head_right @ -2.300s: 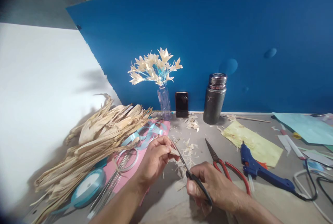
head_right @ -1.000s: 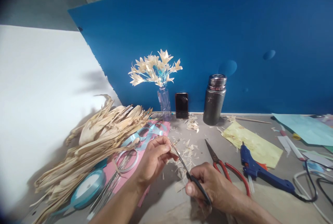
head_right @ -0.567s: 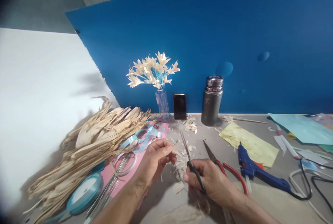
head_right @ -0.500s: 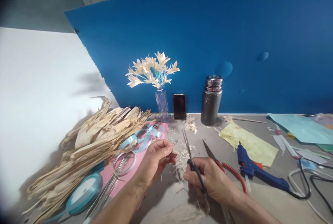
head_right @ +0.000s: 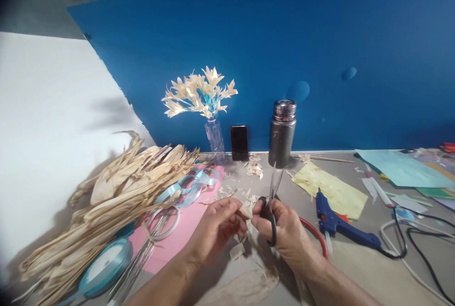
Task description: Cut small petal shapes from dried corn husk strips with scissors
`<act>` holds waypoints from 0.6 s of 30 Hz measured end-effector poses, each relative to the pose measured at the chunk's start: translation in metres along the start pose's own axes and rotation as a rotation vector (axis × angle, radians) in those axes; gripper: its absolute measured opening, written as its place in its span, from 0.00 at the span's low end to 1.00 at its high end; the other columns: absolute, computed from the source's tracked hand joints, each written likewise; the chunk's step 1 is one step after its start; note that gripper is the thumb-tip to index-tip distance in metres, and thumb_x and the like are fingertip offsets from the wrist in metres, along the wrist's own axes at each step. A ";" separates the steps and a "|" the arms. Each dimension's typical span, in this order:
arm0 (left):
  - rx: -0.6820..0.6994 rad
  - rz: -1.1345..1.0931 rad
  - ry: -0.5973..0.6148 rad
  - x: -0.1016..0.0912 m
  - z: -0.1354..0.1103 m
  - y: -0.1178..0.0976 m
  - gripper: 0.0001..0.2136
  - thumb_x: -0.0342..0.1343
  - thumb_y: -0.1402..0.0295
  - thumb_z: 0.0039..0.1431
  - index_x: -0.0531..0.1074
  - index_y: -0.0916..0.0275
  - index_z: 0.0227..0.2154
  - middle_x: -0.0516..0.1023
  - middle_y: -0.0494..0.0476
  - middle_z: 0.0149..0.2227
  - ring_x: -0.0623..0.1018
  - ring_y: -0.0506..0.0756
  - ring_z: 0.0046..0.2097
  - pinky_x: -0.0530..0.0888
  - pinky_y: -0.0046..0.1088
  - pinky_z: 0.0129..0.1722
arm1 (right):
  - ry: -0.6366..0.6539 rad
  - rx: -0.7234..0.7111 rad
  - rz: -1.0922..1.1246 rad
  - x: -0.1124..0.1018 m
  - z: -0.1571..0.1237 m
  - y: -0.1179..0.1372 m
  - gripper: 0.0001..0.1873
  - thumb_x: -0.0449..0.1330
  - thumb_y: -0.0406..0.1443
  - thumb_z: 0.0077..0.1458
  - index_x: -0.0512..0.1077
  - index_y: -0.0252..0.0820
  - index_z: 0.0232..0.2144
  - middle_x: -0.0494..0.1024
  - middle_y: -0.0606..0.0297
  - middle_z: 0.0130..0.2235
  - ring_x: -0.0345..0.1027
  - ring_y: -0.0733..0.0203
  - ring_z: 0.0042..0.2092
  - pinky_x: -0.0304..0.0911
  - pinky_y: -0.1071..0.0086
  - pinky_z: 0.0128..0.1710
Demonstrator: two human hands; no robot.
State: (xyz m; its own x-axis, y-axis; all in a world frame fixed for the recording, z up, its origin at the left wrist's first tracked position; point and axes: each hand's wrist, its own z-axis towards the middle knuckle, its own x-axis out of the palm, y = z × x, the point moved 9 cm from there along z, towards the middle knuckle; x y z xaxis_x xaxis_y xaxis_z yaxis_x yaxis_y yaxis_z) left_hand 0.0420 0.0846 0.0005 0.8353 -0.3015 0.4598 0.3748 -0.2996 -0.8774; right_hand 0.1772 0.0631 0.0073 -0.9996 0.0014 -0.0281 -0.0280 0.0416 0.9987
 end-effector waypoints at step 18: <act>0.180 0.134 -0.157 -0.012 -0.001 -0.017 0.05 0.58 0.71 0.49 0.69 0.63 0.21 0.75 0.55 0.23 0.72 0.51 0.27 0.67 0.28 0.31 | 0.424 0.025 -0.264 0.044 -0.005 -0.025 0.36 0.57 0.68 0.47 0.64 0.41 0.21 0.66 0.68 0.20 0.57 0.66 0.22 0.48 0.74 0.20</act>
State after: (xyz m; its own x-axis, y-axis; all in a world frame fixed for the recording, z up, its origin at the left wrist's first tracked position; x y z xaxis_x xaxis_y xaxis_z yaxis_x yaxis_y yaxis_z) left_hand 0.0252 0.0925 0.0105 0.9293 -0.1792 0.3229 0.3100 -0.0964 -0.9458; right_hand 0.1342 0.0573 -0.0186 -0.8716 -0.4186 -0.2551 -0.2851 0.0095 0.9585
